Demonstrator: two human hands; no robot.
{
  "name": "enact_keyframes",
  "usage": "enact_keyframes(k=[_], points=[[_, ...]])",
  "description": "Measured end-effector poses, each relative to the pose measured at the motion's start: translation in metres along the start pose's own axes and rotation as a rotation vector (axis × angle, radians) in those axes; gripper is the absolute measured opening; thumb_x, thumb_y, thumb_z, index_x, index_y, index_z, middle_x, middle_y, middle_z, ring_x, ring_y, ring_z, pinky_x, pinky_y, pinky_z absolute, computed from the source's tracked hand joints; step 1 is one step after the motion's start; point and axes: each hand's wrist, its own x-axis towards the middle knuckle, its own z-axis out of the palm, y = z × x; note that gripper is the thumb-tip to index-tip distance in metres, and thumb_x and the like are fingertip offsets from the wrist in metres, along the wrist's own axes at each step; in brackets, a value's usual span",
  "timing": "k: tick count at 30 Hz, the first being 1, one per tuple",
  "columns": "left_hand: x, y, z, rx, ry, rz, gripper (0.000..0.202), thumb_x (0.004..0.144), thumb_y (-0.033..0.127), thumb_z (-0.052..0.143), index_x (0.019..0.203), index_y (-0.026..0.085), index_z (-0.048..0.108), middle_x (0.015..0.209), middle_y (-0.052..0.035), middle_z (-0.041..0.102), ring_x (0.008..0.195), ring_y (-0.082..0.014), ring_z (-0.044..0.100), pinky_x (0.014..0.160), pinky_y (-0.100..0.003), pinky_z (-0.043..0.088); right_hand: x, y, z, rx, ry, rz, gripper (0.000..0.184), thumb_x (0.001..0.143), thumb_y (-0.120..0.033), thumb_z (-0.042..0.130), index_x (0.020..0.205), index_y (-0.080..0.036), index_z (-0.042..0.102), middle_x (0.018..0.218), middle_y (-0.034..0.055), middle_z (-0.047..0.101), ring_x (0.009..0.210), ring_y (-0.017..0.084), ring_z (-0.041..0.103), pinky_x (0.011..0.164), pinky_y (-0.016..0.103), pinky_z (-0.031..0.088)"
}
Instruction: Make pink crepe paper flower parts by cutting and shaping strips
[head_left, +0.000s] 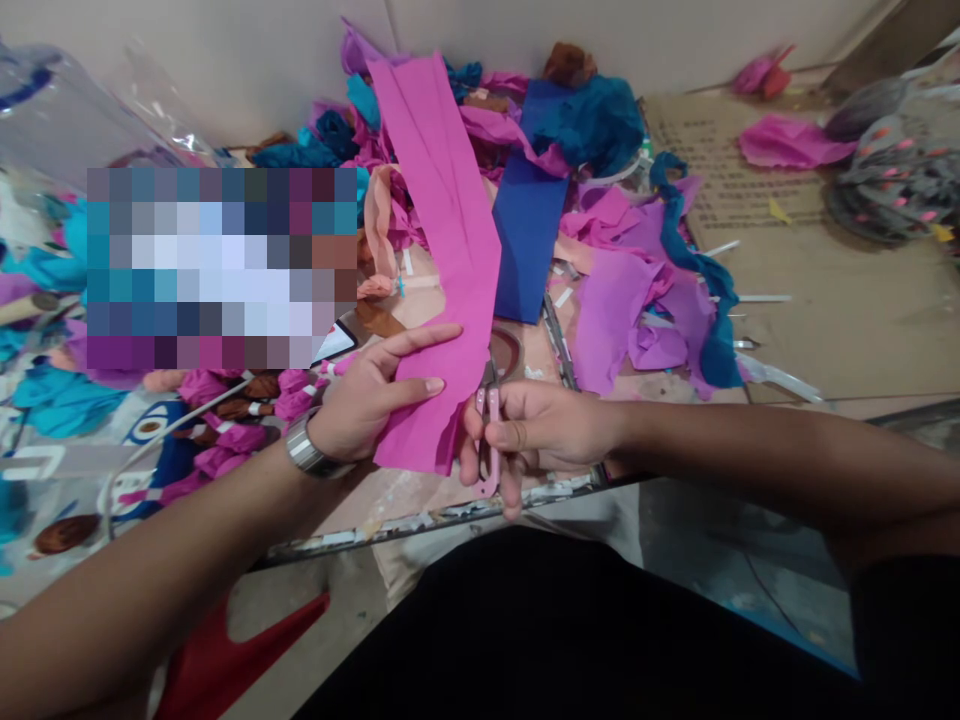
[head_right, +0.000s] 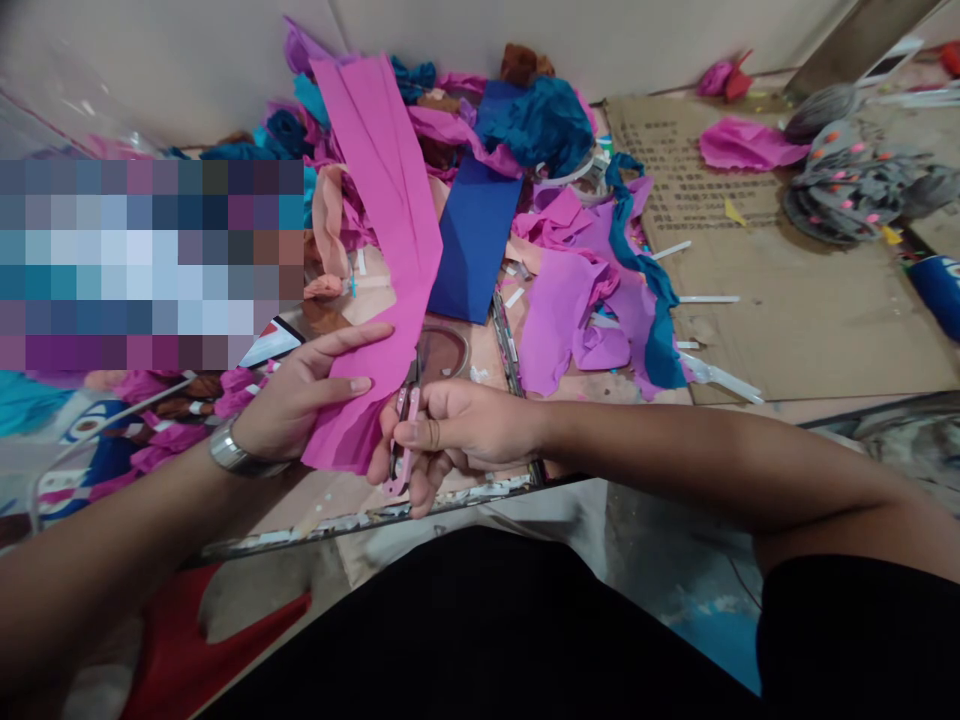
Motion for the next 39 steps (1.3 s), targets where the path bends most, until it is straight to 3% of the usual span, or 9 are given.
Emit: enact_keyframes(k=[5, 12, 17, 20, 26, 35, 39], points=[[0.0002, 0.0004, 0.0002, -0.013, -0.012, 0.001, 0.062, 0.073, 0.028, 0.097, 0.132, 0.027, 0.079, 0.129, -0.0079, 0.079, 0.102, -0.0195, 0.077, 0.085, -0.022, 0.063, 0.0001, -0.0005, 0.0000, -0.010, 0.021, 0.009, 0.031, 0.099, -0.038, 0.079, 0.104, -0.014, 0.059, 0.099, 0.0064, 0.081, 0.068, 0.011, 0.079, 0.057, 0.015, 0.059], [-0.0007, 0.0017, 0.0009, -0.056, -0.030, -0.020, 0.063, 0.072, 0.026, 0.096, 0.133, 0.025, 0.078, 0.117, -0.0081, 0.081, 0.087, -0.0158, 0.076, 0.075, -0.021, 0.063, -0.0022, -0.0005, -0.0006, -0.046, 0.067, 0.019, 0.037, 0.097, -0.042, 0.080, 0.112, -0.016, 0.058, 0.103, 0.0069, 0.079, 0.067, 0.013, 0.079, 0.041, 0.012, 0.049], [-0.0016, 0.0009, -0.0006, -0.042, -0.061, -0.029, 0.064, 0.074, 0.026, 0.096, 0.135, 0.026, 0.077, 0.107, -0.0068, 0.081, 0.081, -0.0145, 0.075, 0.071, -0.021, 0.063, -0.0014, 0.0000, -0.0005, -0.021, 0.080, -0.018, 0.037, 0.097, -0.039, 0.081, 0.110, -0.013, 0.059, 0.099, 0.0068, 0.080, 0.067, 0.013, 0.079, 0.064, 0.025, 0.067], [-0.0019, 0.0011, -0.0009, -0.039, -0.072, -0.015, 0.063, 0.073, 0.026, 0.096, 0.134, 0.026, 0.077, 0.105, -0.0060, 0.081, 0.079, -0.0139, 0.074, 0.070, -0.020, 0.062, -0.0006, -0.0006, -0.0008, -0.010, 0.054, -0.042, 0.033, 0.099, -0.037, 0.078, 0.111, -0.012, 0.060, 0.100, 0.0072, 0.080, 0.068, 0.013, 0.079, 0.072, 0.030, 0.070], [-0.0019, 0.0023, 0.0011, -0.051, -0.059, 0.009, 0.065, 0.073, 0.025, 0.096, 0.135, 0.026, 0.077, 0.113, -0.0073, 0.081, 0.086, -0.0159, 0.075, 0.076, -0.022, 0.062, 0.0004, -0.0002, -0.0044, 0.005, 0.020, -0.082, 0.025, 0.104, -0.032, 0.073, 0.115, -0.014, 0.060, 0.106, 0.0081, 0.081, 0.072, 0.012, 0.079, 0.072, 0.026, 0.069], [-0.0030, -0.0011, -0.0005, -0.015, -0.104, 0.040, 0.067, 0.077, 0.026, 0.093, 0.140, 0.027, 0.074, 0.126, -0.0097, 0.080, 0.098, -0.0211, 0.077, 0.085, -0.028, 0.063, 0.0012, -0.0011, -0.0054, -0.010, 0.052, -0.050, 0.034, 0.097, -0.038, 0.081, 0.111, -0.014, 0.061, 0.100, 0.0077, 0.082, 0.066, 0.010, 0.076, 0.069, 0.025, 0.068], [-0.0032, 0.0007, 0.0005, -0.032, -0.104, 0.028, 0.067, 0.076, 0.026, 0.094, 0.140, 0.025, 0.074, 0.120, -0.0103, 0.082, 0.094, -0.0222, 0.078, 0.082, -0.029, 0.064, 0.0019, -0.0002, -0.0058, -0.009, 0.046, -0.064, 0.031, 0.099, -0.036, 0.079, 0.112, -0.014, 0.062, 0.102, 0.0082, 0.082, 0.066, 0.010, 0.076, 0.069, 0.024, 0.067]])
